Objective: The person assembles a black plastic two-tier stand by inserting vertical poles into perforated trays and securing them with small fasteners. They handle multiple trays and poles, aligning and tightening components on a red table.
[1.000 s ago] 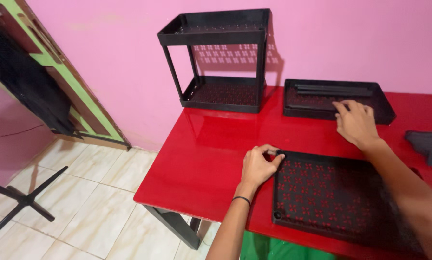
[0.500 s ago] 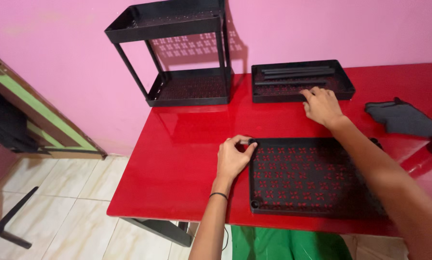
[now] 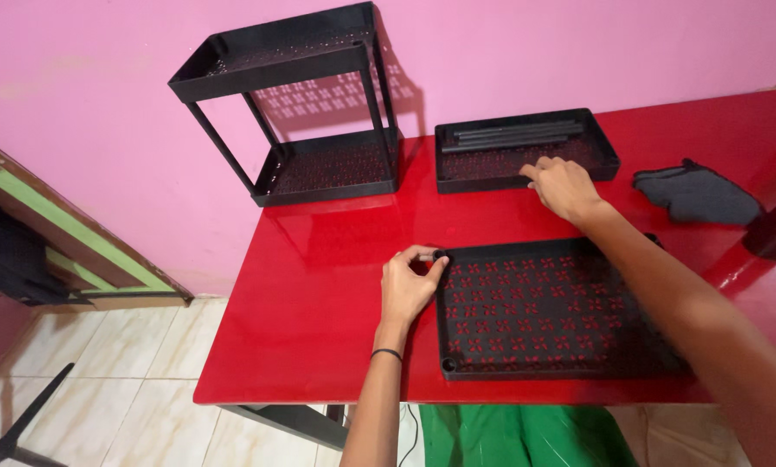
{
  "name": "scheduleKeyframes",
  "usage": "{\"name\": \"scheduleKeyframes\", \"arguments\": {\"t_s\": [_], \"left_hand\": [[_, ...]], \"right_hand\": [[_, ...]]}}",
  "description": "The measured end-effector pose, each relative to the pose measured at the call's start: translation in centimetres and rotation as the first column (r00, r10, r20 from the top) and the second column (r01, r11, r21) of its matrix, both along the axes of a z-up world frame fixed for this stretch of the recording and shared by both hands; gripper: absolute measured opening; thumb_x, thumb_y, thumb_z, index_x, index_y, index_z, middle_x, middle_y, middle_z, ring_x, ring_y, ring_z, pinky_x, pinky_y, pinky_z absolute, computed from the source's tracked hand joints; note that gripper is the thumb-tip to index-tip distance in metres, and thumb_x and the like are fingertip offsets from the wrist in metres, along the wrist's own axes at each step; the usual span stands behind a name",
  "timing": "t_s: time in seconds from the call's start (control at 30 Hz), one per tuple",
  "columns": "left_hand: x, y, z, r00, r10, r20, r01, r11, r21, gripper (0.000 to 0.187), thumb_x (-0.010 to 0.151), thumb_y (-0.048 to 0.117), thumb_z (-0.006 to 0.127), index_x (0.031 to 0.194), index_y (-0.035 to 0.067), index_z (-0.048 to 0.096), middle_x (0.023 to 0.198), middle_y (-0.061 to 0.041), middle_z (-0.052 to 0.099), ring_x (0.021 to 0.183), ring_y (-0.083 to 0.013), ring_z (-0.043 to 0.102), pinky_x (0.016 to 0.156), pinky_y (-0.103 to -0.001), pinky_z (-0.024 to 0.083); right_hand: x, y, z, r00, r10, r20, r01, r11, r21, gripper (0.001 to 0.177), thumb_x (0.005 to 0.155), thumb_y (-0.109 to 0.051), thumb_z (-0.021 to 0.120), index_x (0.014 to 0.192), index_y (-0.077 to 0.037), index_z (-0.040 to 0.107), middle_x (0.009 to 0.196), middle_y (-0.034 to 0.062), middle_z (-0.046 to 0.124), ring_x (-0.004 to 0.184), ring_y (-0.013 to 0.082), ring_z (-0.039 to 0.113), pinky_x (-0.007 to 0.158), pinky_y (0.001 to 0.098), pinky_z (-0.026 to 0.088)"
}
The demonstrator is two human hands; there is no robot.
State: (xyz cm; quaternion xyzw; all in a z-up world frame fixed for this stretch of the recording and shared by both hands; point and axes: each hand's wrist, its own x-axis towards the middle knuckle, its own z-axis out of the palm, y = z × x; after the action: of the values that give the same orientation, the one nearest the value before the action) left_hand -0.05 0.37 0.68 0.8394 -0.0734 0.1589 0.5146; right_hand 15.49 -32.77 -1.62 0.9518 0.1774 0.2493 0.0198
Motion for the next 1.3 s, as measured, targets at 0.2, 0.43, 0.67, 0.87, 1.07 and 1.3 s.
{"name": "scheduleKeyframes", "arguments": {"t_s": [0.2, 0.43, 0.67, 0.87, 1.07, 1.3], "left_hand": [[0.4, -0.2, -0.5, 1.0, 0.02, 0.017, -0.02, 1.0, -0.017, 0.063, 0.08, 0.036, 0.083, 0.132, 0.008, 0.059, 0.107, -0.011, 0.076, 0.094, -0.023, 0.073, 0.082, -0.039, 0.057], [0.2, -0.1, -0.7, 0.994, 0.014, 0.105, 0.0, 0.991, -0.137, 0.057, 0.097, 0.033, 0.064, 0.144, 0.007, 0.047, 0.11, -0.014, 0.072, 0.093, -0.0258, 0.072, 0.084, -0.04, 0.059], [-3.0, 0.6, 0.3, 0.94, 0.034, 0.339, -0.014, 0.998, -0.061, 0.047, 0.107, 0.03, 0.05, 0.147, 0.005, 0.047, 0.124, -0.018, 0.068, 0.115, -0.0308, 0.066, 0.102, -0.043, 0.05], [-8.2, 0.2, -0.7, 0.971, -0.075, 0.226, 0.126, 0.967, -0.22, 0.061, 0.107, 0.038, 0.046, 0.155, 0.002, 0.033, 0.15, -0.025, 0.045, 0.14, -0.0356, 0.049, 0.117, -0.045, 0.037], [-12.5, -0.4, -1.7, 0.93, -0.279, 0.238, 0.307, 0.948, -0.089, 0.085, 0.105, 0.046, 0.052, 0.163, -0.004, 0.014, 0.163, -0.031, 0.027, 0.155, -0.0423, 0.029, 0.127, -0.047, 0.025], [-15.5, -1.0, 0.5, 0.966, -0.236, 0.107, 0.222, 0.967, 0.127, 0.134, 0.068, 0.045, 0.091, 0.158, -0.007, 0.007, 0.162, -0.033, 0.023, 0.151, -0.0443, 0.028, 0.121, -0.045, 0.03]], "right_hand": [[-2.7, -0.5, 2.0, 0.997, 0.074, -0.02, -0.073, 0.997, 0.021, 0.027, 0.091, -0.015, 0.066, 0.118, -0.012, 0.068, 0.102, 0.0139, 0.068, 0.095, 0.0366, 0.067, 0.081, 0.047, 0.056], [-9.0, -0.8, 5.5, 0.984, 0.179, 0.001, -0.179, 0.983, 0.035, 0.024, 0.089, -0.014, 0.068, 0.113, -0.011, 0.07, 0.101, 0.012, 0.068, 0.093, 0.0357, 0.066, 0.082, 0.0471, 0.054], [-17.5, 0.0, 8.4, 0.944, 0.31, 0.112, -0.326, 0.925, 0.195, 0.021, 0.088, -0.015, 0.07, 0.107, -0.007, 0.071, 0.097, 0.0142, 0.068, 0.091, 0.0378, 0.063, 0.08, 0.0476, 0.052], [-25.6, 1.1, 9.1, 0.93, 0.337, 0.149, -0.362, 0.908, 0.21, 0.021, 0.085, -0.012, 0.072, 0.105, -0.008, 0.071, 0.095, 0.0113, 0.067, 0.087, 0.0349, 0.062, 0.08, 0.0456, 0.05], [-31.4, 2.5, 8.1, 0.922, 0.358, 0.149, -0.385, 0.892, 0.238, 0.022, 0.084, -0.01, 0.072, 0.106, -0.006, 0.071, 0.096, 0.0093, 0.067, 0.087, 0.0317, 0.062, 0.078, 0.043, 0.049], [-34.4, 3.5, 6.3, 0.947, 0.288, 0.141, -0.317, 0.907, 0.277, 0.025, 0.085, -0.007, 0.072, 0.11, -0.005, 0.072, 0.096, 0.0081, 0.068, 0.086, 0.0296, 0.061, 0.079, 0.0417, 0.048]]}}
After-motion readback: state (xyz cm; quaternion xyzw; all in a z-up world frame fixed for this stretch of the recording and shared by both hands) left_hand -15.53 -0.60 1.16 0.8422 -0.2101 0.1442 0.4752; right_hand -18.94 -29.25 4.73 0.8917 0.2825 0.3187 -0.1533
